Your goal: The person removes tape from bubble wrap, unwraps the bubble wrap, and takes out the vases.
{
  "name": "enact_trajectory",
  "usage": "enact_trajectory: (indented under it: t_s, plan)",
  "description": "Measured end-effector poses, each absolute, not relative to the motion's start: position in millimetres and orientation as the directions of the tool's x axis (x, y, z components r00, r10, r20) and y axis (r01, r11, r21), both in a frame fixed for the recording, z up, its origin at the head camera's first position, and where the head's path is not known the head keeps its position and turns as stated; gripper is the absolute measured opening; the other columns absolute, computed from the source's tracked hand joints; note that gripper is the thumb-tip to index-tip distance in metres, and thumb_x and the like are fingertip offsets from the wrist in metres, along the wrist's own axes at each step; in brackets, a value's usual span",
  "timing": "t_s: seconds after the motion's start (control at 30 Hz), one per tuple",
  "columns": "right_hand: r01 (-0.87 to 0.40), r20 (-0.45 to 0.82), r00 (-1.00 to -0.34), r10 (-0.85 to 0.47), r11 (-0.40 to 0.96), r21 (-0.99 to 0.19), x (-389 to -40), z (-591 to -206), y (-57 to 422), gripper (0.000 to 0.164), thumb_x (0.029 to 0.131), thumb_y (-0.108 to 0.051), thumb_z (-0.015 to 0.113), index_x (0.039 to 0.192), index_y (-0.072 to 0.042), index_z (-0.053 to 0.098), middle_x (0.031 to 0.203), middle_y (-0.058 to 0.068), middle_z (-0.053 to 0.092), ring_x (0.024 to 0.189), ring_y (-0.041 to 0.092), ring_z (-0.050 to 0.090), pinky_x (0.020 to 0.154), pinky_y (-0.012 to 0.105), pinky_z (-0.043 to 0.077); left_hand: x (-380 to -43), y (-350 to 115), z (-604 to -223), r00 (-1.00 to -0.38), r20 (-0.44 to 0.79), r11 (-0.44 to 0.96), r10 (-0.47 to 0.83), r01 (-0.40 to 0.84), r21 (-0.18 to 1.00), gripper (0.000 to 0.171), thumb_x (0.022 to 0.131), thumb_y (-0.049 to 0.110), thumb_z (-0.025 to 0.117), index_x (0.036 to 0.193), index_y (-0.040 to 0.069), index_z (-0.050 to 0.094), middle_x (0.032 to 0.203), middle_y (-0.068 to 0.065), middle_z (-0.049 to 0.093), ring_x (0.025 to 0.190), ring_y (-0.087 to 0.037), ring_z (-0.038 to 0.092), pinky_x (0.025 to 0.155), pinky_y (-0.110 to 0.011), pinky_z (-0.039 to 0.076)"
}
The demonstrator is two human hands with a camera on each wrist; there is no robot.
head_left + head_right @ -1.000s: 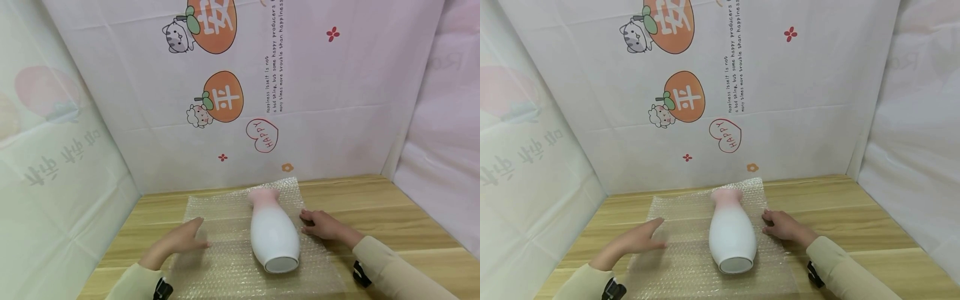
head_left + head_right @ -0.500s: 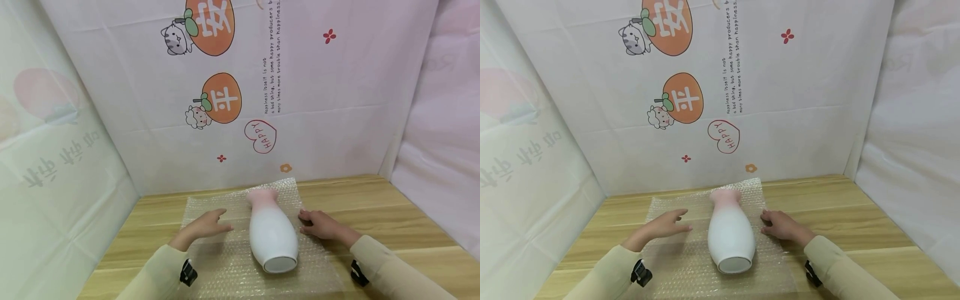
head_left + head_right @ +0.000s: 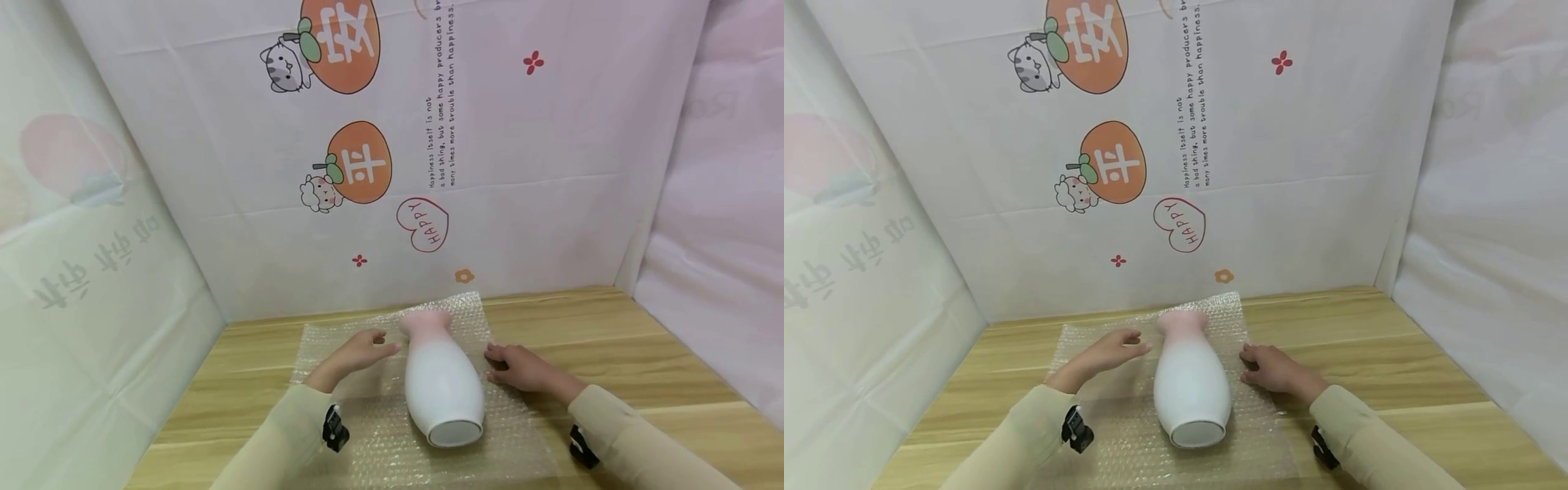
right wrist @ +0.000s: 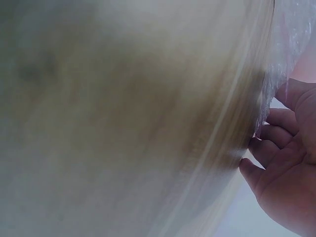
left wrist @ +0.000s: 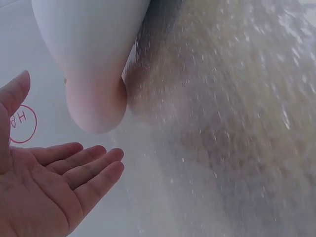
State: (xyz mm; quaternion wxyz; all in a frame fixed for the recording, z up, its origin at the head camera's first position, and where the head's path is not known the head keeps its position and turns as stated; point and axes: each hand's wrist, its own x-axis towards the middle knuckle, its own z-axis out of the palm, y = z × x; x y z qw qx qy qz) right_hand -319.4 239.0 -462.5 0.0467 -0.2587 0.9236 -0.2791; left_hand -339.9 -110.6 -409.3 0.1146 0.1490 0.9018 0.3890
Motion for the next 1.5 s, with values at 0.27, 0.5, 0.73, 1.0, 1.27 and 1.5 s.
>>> enact_trajectory:
  t_s: [0.27,0.5,0.73,1.0,1.27,1.5]
  plan:
    - [-0.442,0.052,-0.867,-0.495,0.716,-0.541,-318.2,-462.0,237.7,0.052,0.092,-0.017,0.068,0.130,0.015,0.052,0.138,0.035,0.043,0.129,0.049,0.039,0.104,0.056,0.032,-354.8,-95.2,-424.9,-0.941,-0.088,0.525,0.328,0.104,0.845,0.072,0.092,0.041,0.064,0.135,-0.014,0.045,0.127,-0.027,0.056,0.106,-0.037,0.062,0.090,-0.044,0.051]
    - [-0.441,0.059,-0.869,-0.491,0.714,-0.544,-316.5,-459.5,237.0,0.052,0.091,-0.016,0.068,0.129,0.015,0.052,0.137,0.036,0.043,0.128,0.049,0.039,0.104,0.057,0.032,-358.5,-81.9,-433.1,-0.945,-0.106,0.438,0.311,0.044,0.898,0.068,0.092,0.036,0.067,0.130,-0.017,0.048,0.118,-0.028,0.059,0.097,-0.033,0.066,0.083,-0.039,0.055]
    - [-0.434,0.048,-0.870,-0.491,0.715,-0.548,-317.5,-462.3,237.5,0.053,0.092,-0.018,0.068,0.130,0.015,0.052,0.138,0.035,0.042,0.129,0.048,0.039,0.105,0.056,0.032,-359.8,-67.9,-440.4,-0.950,-0.155,0.396,0.273,-0.036,0.918,0.050,0.089,0.043,0.067,0.098,-0.006,0.063,0.079,-0.010,0.068,0.070,-0.016,0.066,0.073,-0.037,0.057]
    - [-0.434,0.053,-0.872,-0.487,0.718,-0.544,-318.4,-465.2,238.7,0.053,0.091,-0.017,0.069,0.129,0.015,0.052,0.138,0.034,0.043,0.129,0.048,0.040,0.104,0.056,0.032,-363.9,-57.5,-446.6,-0.953,-0.184,0.357,0.240,-0.089,0.930,0.051,0.086,0.052,0.067,0.088,0.001,0.064,0.074,-0.004,0.066,0.065,-0.013,0.062,0.074,-0.036,0.055]
    - [-0.469,0.080,-0.858,-0.507,0.711,-0.524,-317.8,-463.5,238.1,0.053,0.092,-0.018,0.068,0.129,0.016,0.052,0.136,0.036,0.043,0.127,0.050,0.040,0.103,0.057,0.033,-364.6,-48.2,-446.9,-0.956,-0.204,0.347,0.212,-0.121,0.930,0.057,0.082,0.059,0.068,0.093,0.003,0.065,0.077,-0.002,0.063,0.069,-0.014,0.060,0.072,-0.034,0.053]
    - [-0.444,0.063,-0.868,-0.493,0.713,-0.543,-318.9,-462.2,237.2,0.054,0.092,-0.018,0.068,0.130,0.015,0.051,0.138,0.035,0.042,0.129,0.049,0.039,0.105,0.056,0.032,-367.0,-42.2,-447.5,-0.940,-0.212,0.223,0.268,-0.153,0.963,0.079,0.081,0.054,0.072,0.127,-0.008,0.053,0.105,-0.013,0.065,0.095,-0.026,0.065,0.090,-0.044,0.050]
